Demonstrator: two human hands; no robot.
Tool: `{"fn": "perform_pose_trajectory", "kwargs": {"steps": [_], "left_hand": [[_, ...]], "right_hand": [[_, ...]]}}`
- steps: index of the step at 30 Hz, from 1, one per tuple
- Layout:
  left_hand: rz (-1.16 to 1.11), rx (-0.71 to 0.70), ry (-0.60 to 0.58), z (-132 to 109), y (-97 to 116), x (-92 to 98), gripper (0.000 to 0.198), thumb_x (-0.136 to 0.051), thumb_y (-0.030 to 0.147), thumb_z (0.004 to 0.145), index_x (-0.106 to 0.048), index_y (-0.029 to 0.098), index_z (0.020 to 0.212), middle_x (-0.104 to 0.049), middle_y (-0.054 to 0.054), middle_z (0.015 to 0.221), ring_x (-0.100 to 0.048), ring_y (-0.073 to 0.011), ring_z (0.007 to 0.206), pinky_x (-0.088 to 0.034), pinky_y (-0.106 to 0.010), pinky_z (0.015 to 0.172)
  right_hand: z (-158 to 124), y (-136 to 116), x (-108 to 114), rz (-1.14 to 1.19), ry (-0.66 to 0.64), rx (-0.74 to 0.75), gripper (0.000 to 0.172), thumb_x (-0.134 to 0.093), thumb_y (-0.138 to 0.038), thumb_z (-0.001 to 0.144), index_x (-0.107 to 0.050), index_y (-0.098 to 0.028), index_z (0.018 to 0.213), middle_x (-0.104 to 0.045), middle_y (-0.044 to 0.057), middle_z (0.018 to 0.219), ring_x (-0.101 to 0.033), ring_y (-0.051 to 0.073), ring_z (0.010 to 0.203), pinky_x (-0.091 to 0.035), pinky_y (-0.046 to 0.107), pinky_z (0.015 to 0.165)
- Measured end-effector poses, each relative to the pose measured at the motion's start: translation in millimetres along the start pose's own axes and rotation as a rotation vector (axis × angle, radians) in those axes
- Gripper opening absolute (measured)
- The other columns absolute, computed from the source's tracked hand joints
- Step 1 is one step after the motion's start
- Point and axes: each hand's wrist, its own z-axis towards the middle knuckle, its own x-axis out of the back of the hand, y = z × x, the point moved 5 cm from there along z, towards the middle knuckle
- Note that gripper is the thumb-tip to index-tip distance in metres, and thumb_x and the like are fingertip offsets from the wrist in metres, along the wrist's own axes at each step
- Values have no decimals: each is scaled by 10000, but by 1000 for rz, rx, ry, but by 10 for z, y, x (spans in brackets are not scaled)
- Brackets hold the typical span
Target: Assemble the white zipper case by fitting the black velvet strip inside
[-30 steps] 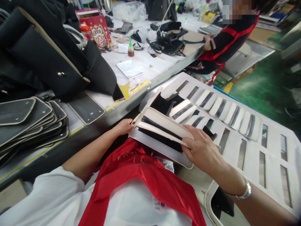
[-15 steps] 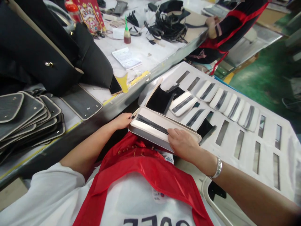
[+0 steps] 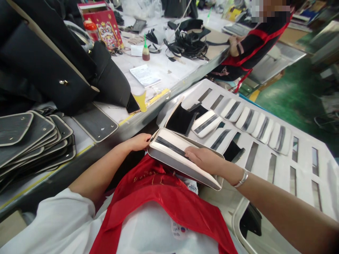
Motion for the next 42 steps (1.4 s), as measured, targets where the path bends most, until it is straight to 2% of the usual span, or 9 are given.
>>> {"fn": "perform_pose_trajectory", "kwargs": {"steps": [3, 6, 13, 17, 20, 22, 24, 29, 42], "left_hand": [[3, -1, -32, 17, -12, 6, 200, -492, 348, 704, -541, 154, 713, -616, -28, 685, -577, -152, 594, -426, -218, 512], [-27, 20, -62, 29, -33, 2, 196, -484, 340, 716, -537, 152, 733, -617, -22, 691, -589, -150, 588, -436, -215, 507], [-218, 80, -103, 26, -68, -22, 202, -546, 323, 692, -545, 138, 772, -596, 3, 689, -590, -147, 616, -470, -229, 546], [-348, 138, -114, 14, -75, -37, 221, -572, 325, 687, -546, 137, 800, -602, 4, 718, -595, -148, 645, -487, -243, 580], [-248, 145, -92, 26, -77, -12, 196, -572, 330, 694, -538, 144, 745, -589, 10, 668, -573, -140, 599, -448, -226, 531], [-132, 107, -73, 43, -69, 10, 189, -559, 330, 708, -548, 144, 734, -594, 3, 660, -565, -143, 591, -429, -228, 525], [-40, 61, -59, 58, -60, 21, 181, -541, 321, 724, -564, 142, 741, -604, -6, 664, -564, -148, 599, -416, -230, 531], [3, 55, -33, 64, -83, 15, 168, -508, 302, 746, -557, 144, 717, -597, 0, 638, -542, -135, 579, -381, -219, 510], [-170, 104, -135, 78, -178, -10, 181, -523, 294, 742, -574, 135, 813, -603, 3, 693, -561, -136, 608, -433, -221, 525]], "right_hand": [[180, -107, -57, -146, 154, -41, 401, -290, -382, 977, -578, -158, 1145, -629, 109, 1007, -569, 222, 888, -411, 340, 790], [270, -168, -171, -281, 234, 52, 411, -410, -425, 935, -556, -176, 1227, -591, 126, 1097, -521, 261, 970, -375, 381, 833], [283, 73, -203, -292, 236, 316, 425, -473, -429, 904, -569, -182, 1237, -581, 124, 1147, -493, 247, 1003, -342, 425, 903], [321, -21, -155, -229, 235, 432, 375, -536, -360, 848, -609, -121, 1127, -507, 154, 1315, -455, 272, 1126, -325, 458, 1002], [412, -122, -128, -79, 306, 293, 320, -568, -305, 806, -616, -107, 1053, -513, 166, 1314, -453, 274, 1159, -351, 445, 1019], [504, -162, -132, -17, 411, 114, 327, -512, -290, 860, -597, -96, 1110, -557, 168, 1254, -481, 259, 1137, -376, 421, 1004], [608, -224, -175, -40, 506, 42, 392, -450, -308, 913, -554, -97, 1226, -536, 163, 1298, -452, 269, 1198, -340, 435, 1039], [819, -323, -408, -182, 486, 218, 486, -407, -363, 939, -465, -152, 1374, -404, 85, 1460, -231, 316, 1387, -142, 530, 1132], [844, -293, -468, -146, 410, 222, 512, -431, -390, 928, -448, -177, 1393, -366, 78, 1486, -255, 316, 1384, -188, 539, 1129]]}}
